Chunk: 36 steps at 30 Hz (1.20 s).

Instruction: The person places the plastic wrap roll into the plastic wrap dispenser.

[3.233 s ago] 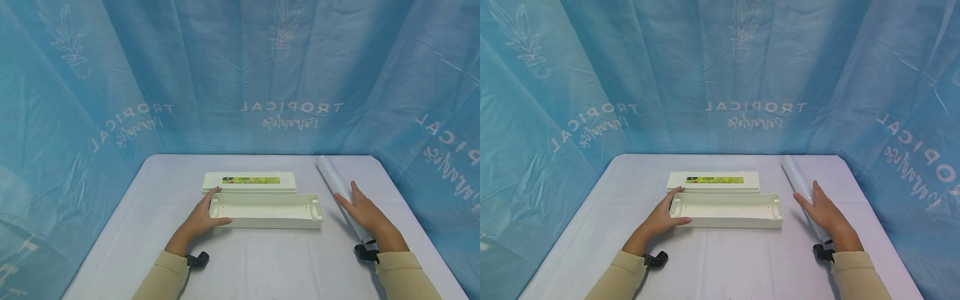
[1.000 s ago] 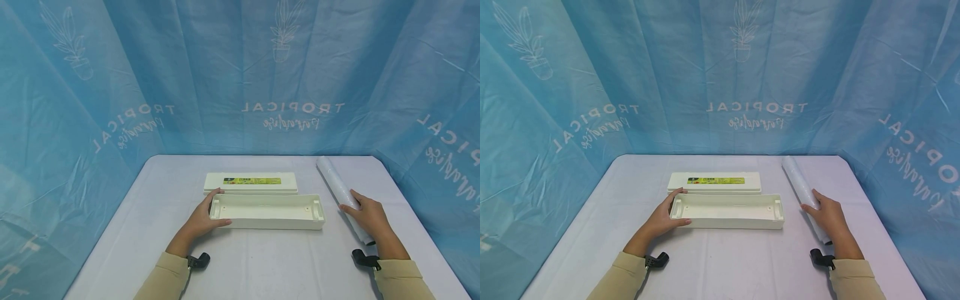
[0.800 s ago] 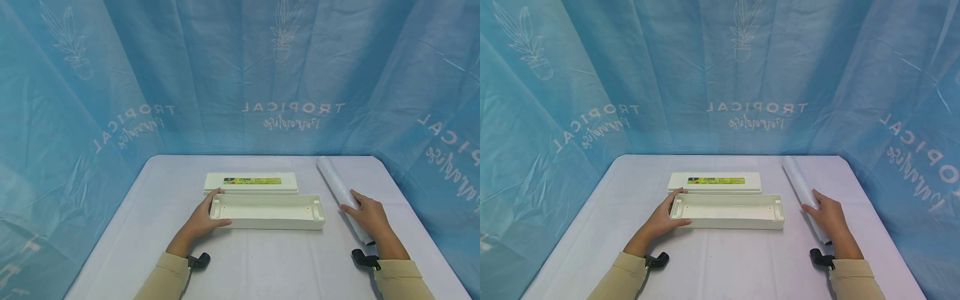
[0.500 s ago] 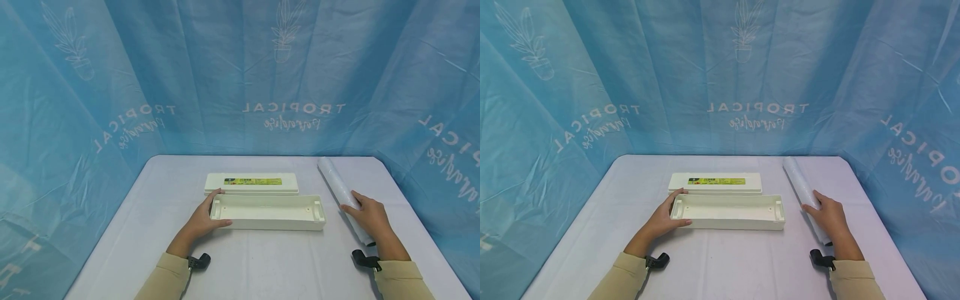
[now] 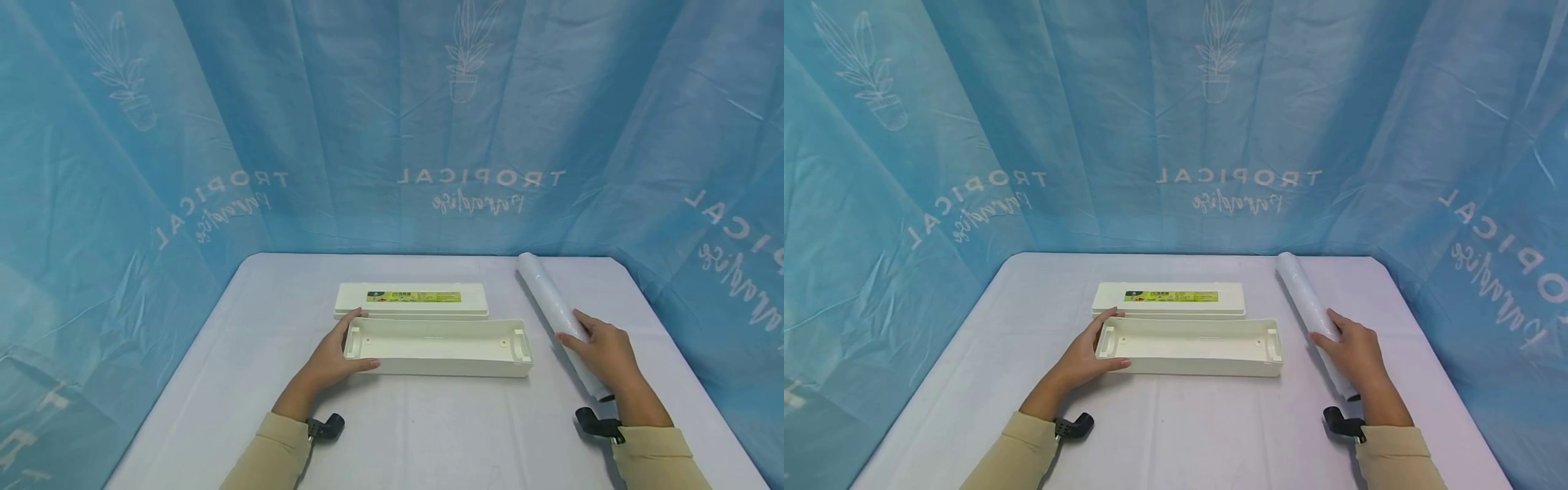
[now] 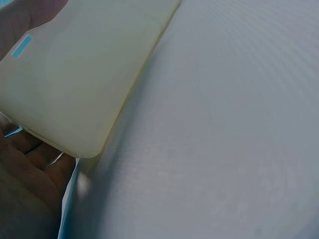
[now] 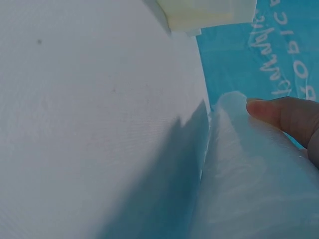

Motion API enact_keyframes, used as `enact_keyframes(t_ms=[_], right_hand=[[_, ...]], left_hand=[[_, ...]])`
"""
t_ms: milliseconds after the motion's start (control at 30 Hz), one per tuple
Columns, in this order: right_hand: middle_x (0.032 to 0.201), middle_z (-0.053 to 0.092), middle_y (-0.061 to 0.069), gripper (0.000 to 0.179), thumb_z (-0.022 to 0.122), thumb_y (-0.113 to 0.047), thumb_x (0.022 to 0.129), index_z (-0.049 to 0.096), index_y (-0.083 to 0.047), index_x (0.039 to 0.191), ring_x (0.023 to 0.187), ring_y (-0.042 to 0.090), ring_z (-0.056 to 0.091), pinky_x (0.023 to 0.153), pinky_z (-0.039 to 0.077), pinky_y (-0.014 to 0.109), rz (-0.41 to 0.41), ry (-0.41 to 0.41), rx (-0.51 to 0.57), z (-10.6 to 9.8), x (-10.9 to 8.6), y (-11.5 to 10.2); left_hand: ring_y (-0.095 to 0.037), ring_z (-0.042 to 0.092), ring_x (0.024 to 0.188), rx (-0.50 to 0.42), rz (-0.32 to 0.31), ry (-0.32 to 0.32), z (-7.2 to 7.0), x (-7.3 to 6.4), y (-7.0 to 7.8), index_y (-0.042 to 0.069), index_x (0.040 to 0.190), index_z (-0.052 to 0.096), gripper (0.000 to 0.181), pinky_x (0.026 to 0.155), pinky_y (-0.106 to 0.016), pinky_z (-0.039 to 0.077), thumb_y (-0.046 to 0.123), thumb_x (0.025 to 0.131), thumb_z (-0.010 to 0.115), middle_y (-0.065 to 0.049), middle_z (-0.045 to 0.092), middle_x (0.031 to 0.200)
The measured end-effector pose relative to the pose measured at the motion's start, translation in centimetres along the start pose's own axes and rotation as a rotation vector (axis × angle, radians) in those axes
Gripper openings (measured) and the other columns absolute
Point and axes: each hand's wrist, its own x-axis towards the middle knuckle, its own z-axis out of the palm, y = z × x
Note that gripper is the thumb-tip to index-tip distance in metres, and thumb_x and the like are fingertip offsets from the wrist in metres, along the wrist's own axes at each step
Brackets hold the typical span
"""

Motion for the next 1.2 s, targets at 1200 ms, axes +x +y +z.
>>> enact_keyframes(t_ms=[1200], right_hand=[[0.140,0.054,0.038,0.076,0.082,-0.025,0.096,0.046,0.008,0.154,0.103,0.049,0.065,0.079,0.056,0.068,-0.123,0.021,0.023,-0.8,0.2,-2.3]], left_hand=[[-0.032,0.055,0.132,-0.039,0.009,-0.009,-0.2,0.1,-0.1,0.020,0.166,0.031,0.114,0.106,-0.052,0.049,0.033,0.076,0.099,-0.011,0.042,0.161]])
